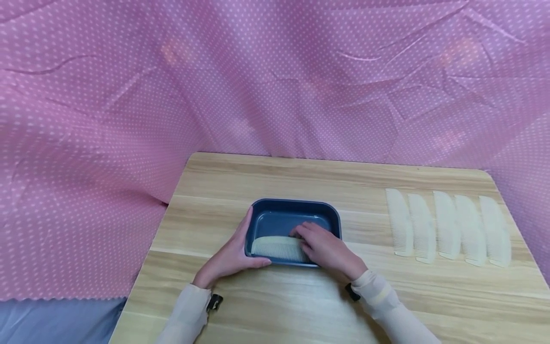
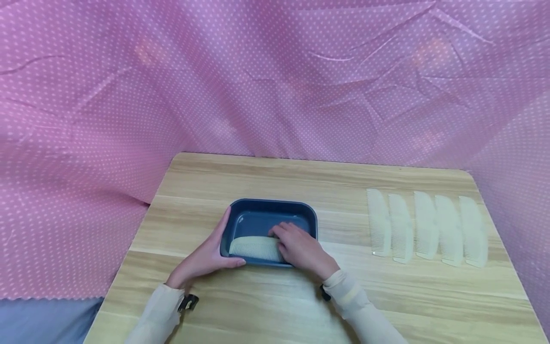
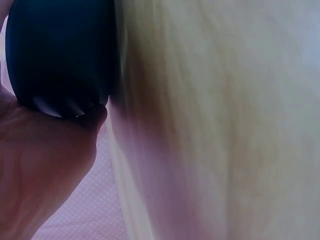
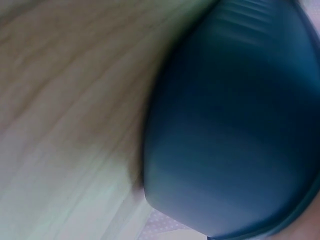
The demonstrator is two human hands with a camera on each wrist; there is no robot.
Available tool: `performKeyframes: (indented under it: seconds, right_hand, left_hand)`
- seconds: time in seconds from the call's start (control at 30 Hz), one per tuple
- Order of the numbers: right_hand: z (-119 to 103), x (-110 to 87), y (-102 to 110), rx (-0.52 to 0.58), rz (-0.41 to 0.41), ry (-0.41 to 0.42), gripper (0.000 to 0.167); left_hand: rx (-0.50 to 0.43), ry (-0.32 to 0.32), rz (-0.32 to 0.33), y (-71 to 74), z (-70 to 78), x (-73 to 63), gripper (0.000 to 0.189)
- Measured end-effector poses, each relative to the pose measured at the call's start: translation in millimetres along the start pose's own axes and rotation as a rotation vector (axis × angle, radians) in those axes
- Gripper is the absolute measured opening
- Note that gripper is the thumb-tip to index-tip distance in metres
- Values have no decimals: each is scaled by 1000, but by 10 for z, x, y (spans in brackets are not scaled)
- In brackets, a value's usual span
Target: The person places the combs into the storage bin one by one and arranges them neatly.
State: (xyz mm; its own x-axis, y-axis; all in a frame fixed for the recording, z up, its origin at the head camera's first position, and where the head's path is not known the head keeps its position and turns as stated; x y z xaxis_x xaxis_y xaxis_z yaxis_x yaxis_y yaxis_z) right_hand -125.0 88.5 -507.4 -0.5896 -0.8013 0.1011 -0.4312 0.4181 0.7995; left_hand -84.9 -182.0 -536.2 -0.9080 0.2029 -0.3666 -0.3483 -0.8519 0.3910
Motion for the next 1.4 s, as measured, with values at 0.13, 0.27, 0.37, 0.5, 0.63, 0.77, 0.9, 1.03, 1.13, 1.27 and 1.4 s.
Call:
performKeyframes:
  seconds: [0.13, 0.27, 0.37, 0.5, 0.63, 0.77, 0.9, 1.03, 1.13, 1.27, 1.4]
  right_hand:
    - [-15, 50, -10, 23, 3, -7, 28]
    - [-33, 26, 4, 47, 57, -26, 28]
    - [-23, -35, 36, 88, 142, -16, 27]
    - [4, -82, 89, 179, 279, 40, 25]
    - [28, -121, 131, 260, 432, 96, 24]
    - [44, -185, 172, 340, 568, 92, 24]
    - [87, -257, 234, 398, 664, 54, 21]
    - [167, -339, 309, 403, 701, 18, 20]
    - [221, -410, 383, 377, 717, 1, 20]
    - [291, -515, 475, 358, 742, -35, 21]
    - [364, -631, 549, 343, 778, -119, 21]
  left_hand:
    - [6, -1, 12, 45, -10, -20, 144]
    - [16, -14, 11, 35, 5, -23, 144]
    - [34, -14, 10, -10, 8, -22, 145]
    - [44, -15, 17, -21, 4, -16, 144]
    - [41, -16, 20, -7, 7, -14, 143]
    - [54, -15, 25, -6, -4, -28, 143]
    - [58, -20, 40, 0, -2, -33, 144]
    - [53, -24, 51, 16, 9, -28, 145]
    - [60, -22, 51, 20, 20, -18, 145]
    - [58, -15, 46, 17, 38, -3, 144]
    - [53, -6, 40, 8, 51, 12, 144]
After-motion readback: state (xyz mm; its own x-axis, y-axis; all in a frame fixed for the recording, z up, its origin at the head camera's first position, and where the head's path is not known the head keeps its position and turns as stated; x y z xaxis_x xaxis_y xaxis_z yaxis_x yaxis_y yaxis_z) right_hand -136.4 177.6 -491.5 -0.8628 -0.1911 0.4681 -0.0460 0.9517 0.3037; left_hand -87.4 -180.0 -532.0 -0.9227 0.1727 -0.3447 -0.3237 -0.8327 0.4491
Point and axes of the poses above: each hand's wrist, its own x-axis towards the middle knuckle, its own y-axis out of the back of the hand, z = x × y, the point moved 3 cm from there along x, towards the middle knuckle, and after that the axes turned 13 degrees about y, right-handed, at the moved point
